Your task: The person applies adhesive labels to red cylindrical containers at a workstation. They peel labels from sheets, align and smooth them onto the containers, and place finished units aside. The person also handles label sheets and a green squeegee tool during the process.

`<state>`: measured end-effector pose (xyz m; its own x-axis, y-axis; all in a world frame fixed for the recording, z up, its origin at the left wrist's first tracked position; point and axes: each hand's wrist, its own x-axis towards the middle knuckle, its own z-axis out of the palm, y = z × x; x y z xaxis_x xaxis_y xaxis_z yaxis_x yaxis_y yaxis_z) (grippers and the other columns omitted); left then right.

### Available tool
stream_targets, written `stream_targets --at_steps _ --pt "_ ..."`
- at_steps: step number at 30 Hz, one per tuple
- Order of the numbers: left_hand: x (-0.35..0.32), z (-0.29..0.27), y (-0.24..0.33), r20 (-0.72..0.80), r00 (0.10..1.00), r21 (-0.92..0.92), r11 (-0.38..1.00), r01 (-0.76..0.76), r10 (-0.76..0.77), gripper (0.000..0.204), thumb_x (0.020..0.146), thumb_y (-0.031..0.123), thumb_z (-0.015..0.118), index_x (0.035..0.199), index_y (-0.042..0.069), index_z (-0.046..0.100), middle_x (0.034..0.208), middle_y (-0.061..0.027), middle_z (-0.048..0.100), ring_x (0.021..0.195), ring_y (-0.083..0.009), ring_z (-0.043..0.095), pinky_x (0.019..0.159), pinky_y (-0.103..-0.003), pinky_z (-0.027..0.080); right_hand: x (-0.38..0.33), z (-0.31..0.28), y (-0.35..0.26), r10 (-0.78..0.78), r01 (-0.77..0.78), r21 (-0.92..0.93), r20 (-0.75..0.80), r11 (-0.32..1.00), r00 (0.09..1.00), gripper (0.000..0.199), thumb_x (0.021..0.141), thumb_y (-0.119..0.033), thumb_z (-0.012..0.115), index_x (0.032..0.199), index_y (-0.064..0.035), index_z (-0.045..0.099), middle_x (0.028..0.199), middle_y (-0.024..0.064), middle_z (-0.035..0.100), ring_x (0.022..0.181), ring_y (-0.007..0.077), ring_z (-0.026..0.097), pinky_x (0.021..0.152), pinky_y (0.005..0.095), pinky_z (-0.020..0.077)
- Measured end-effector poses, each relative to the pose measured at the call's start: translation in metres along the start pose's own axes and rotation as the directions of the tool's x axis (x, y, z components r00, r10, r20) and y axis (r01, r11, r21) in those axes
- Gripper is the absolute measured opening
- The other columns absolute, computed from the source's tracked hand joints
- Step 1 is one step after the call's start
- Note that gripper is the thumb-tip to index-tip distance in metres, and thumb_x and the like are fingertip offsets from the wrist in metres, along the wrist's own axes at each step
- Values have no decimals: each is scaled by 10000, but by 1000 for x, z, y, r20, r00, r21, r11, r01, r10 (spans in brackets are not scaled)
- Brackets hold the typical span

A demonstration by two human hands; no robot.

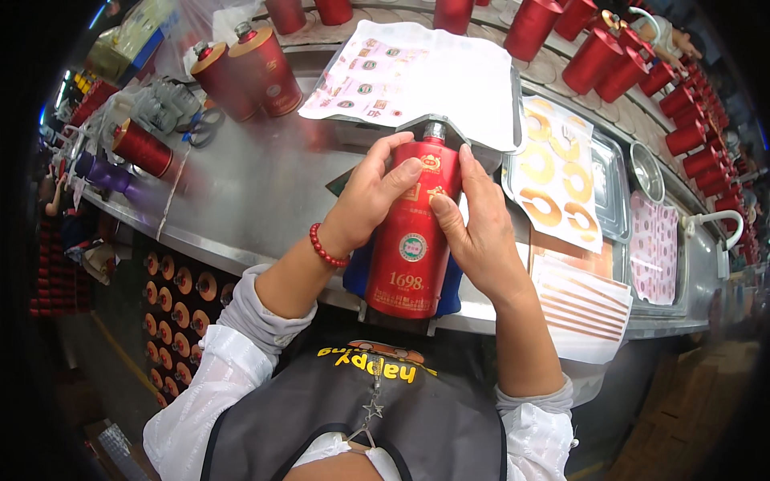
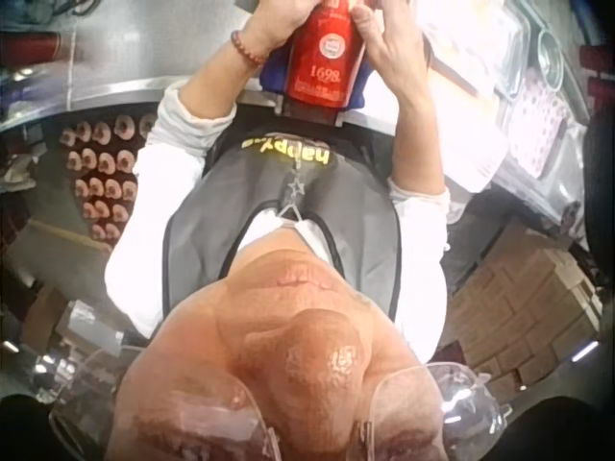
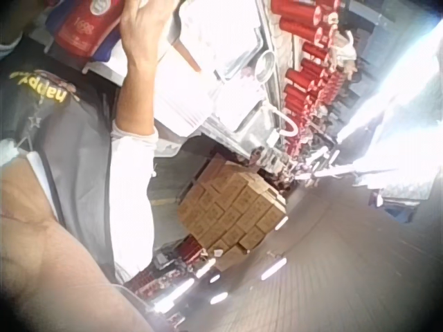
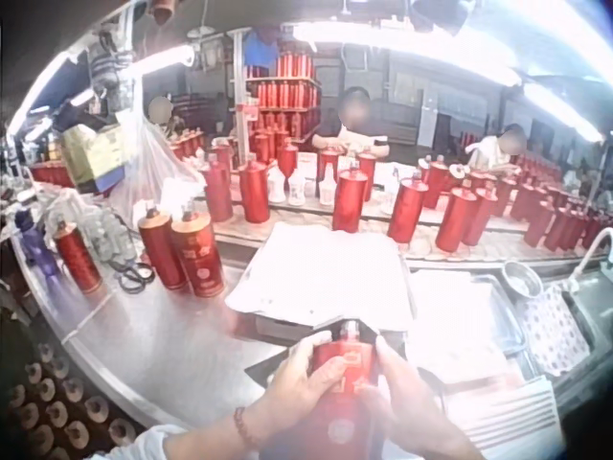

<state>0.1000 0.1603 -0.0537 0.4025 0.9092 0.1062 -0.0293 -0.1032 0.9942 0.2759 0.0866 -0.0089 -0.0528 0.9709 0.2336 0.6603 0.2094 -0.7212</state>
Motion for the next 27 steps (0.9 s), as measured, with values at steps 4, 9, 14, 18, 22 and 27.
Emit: stream_targets --at_steps 4,9,14,18,22,27 --pt "0 -1 -2 14 1000 -32 999 13 -12 574 1008 303 565 1420 -32 346 1233 -142 572 1079 -144 585 926 -278 490 2 1 1 -18 18 -11 -1 1000 1000 705 987 -411 562 1447 83 357 1410 280 467 1289 379 468 1090 420 358" --pt "0 -1 -1 7 1000 -74 997 -24 25 553 1027 300 525 1430 -28 334 1277 -138 545 1109 -140 566 942 -278 479 2 1 5 -11 11 18 6 1000 1000 708 985 -403 569 1462 69 346 1417 280 463 1298 382 462 1098 423 348" --pt "-19 -15 4 31 925 96 920 -379 378 554 1006 348 550 1447 38 425 1487 -205 368 1387 -267 372 1132 -394 306 -6 -8 5 -16 11 134 39 991 999 674 975 -402 582 1494 -31 365 1430 291 442 1302 385 459 1092 428 352" --pt "-43 -18 14 167 900 280 856 -434 402 608 900 433 675 1390 91 560 1567 -264 245 1457 -379 247 1177 -453 191 -21 -10 2 -143 151 -75 100 986 985 731 942 -516 566 1503 -87 378 1498 256 372 1326 380 445 1070 432 384" --pt "-41 -22 8 191 885 304 832 -465 424 631 889 499 670 1414 173 546 1553 -271 247 1429 -425 266 1167 -464 229 -25 -10 -4 -127 136 -71 116 988 985 665 920 -430 634 1470 -106 445 1516 270 326 1256 385 466 1046 430 399" --pt "-48 -32 7 290 861 343 795 -501 418 849 823 632 669 1505 198 405 1559 -298 195 1448 -450 208 1175 -494 210 -33 -20 -1 -140 161 -123 164 979 977 752 903 -487 654 1497 -100 404 1543 207 352 1271 282 511 802 289 495"
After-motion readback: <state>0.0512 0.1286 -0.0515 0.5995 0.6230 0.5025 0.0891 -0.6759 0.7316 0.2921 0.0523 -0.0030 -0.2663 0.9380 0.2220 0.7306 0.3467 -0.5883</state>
